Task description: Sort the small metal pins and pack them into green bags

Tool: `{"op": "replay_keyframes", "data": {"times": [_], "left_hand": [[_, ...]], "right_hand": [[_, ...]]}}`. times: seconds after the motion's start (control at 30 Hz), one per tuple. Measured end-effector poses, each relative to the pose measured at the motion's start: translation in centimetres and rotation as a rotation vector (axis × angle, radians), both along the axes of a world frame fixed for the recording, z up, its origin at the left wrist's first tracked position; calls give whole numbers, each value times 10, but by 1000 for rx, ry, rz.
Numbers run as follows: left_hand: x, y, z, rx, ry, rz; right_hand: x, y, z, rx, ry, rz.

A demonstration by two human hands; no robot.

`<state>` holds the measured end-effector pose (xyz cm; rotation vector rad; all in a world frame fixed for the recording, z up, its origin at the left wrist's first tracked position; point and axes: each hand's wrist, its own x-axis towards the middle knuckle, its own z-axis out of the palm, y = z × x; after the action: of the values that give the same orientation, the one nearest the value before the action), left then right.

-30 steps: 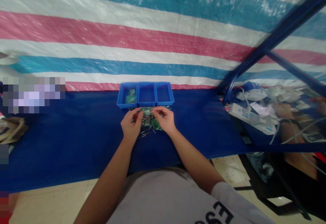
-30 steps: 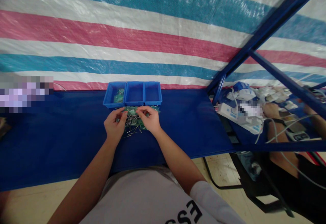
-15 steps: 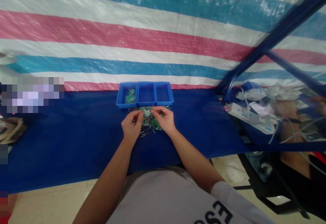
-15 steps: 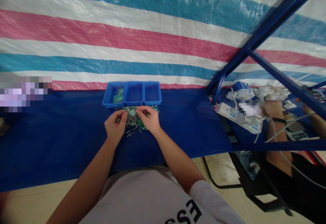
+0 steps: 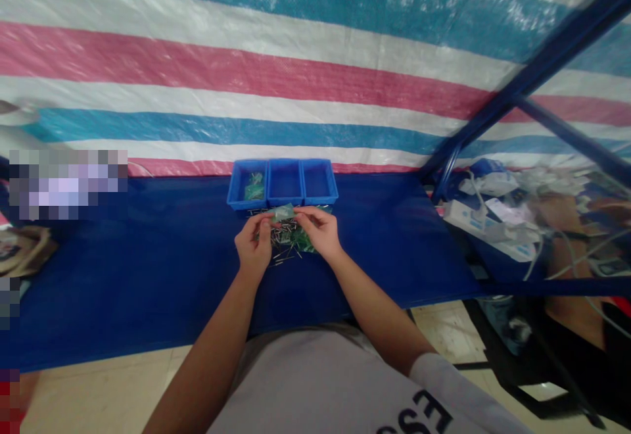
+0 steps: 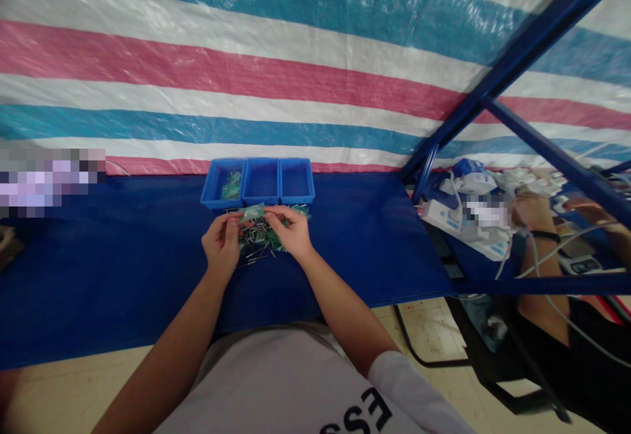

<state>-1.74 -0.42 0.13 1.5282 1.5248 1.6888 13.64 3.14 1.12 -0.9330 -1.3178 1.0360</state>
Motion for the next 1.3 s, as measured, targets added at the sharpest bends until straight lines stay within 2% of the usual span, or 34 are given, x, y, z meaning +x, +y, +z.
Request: {"op": "replay_keyframes", "data": {"times": [0.23, 0.47, 0.77, 0.97, 1.1, 1.3], "left_hand": [[-1, 5, -5, 112, 68, 31], [3, 5, 0, 114, 125, 126], [4, 8, -8, 59, 21, 80], [2, 5, 4, 127, 189, 89], [2, 5, 9, 167, 231, 129], [1, 3, 2, 77, 111, 69]], "right_hand": [[0, 1, 1, 24, -19, -42], [-2, -1, 4, 67, -73, -70], [-1, 1, -2, 75, -107, -74], [2, 0, 5, 146, -141, -101], [1, 0, 2, 60, -128, -92], [-2, 1, -2, -61, 29, 3]]}}
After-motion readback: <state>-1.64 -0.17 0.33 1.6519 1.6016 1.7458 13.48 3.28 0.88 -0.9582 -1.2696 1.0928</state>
